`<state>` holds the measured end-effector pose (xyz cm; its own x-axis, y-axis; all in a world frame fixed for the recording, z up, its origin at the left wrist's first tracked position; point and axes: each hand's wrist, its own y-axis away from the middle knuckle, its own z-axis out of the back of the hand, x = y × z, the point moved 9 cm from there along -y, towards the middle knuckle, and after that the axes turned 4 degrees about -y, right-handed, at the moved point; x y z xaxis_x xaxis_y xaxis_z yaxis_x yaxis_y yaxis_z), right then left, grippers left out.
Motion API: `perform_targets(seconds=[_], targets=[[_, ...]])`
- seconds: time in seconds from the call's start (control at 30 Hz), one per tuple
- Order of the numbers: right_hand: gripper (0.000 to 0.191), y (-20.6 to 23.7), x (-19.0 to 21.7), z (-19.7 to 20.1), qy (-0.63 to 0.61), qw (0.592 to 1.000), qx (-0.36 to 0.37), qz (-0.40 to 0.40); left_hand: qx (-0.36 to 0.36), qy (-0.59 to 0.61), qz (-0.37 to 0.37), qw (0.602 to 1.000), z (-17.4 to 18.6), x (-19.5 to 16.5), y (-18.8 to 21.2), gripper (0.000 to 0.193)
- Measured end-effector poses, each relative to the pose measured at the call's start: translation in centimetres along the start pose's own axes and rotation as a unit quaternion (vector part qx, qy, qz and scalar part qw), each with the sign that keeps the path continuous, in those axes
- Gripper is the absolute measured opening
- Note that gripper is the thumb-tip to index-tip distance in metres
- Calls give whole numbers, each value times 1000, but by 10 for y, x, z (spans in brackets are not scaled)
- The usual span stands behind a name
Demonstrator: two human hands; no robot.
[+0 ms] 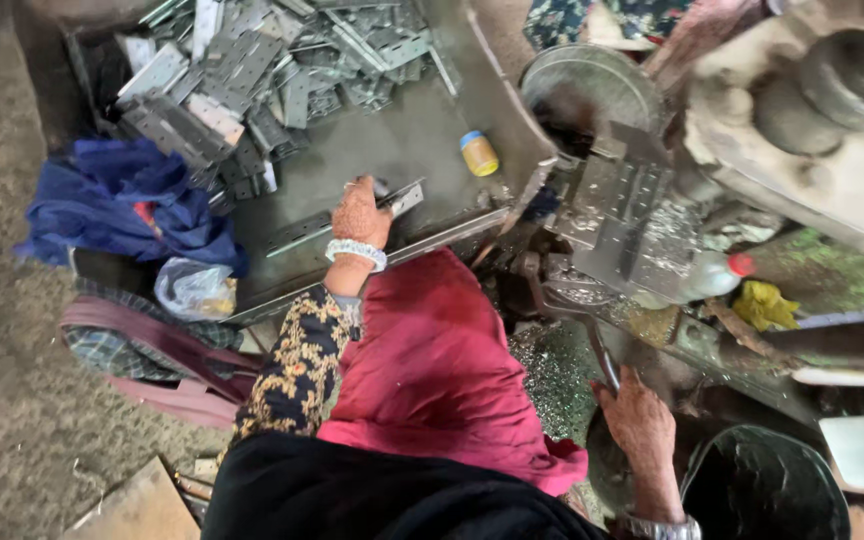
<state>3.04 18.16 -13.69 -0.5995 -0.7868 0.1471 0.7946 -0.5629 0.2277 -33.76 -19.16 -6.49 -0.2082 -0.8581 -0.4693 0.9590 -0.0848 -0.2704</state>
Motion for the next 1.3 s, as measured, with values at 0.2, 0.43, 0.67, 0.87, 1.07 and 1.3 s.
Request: perform_targets(seconds=[0.2,0.43,0.67,0.87,1.07,1.3], targets=[[58,-8,-4,6,1,990,-92,106,36,97,-171,980,-31,-189,56,20],[48,8,3,18,21,997,-66,38,-71,-89,-421,900,-77,-342,189,44],[42,-21,10,55,95,986,-70,119,158,-108,-341,921,-119,-333,144,40],[36,11,-5,10,26,992,-121,38,107,-162,-339,921,-133,-343,135,47],[36,-1,-30,-42,-87,996,-35,2,199,-143,-344,906,-139,-336,138,44],[40,-11,-31,-44,47,978,-145,143,184,-165,-317,916,-163,-341,119,43]])
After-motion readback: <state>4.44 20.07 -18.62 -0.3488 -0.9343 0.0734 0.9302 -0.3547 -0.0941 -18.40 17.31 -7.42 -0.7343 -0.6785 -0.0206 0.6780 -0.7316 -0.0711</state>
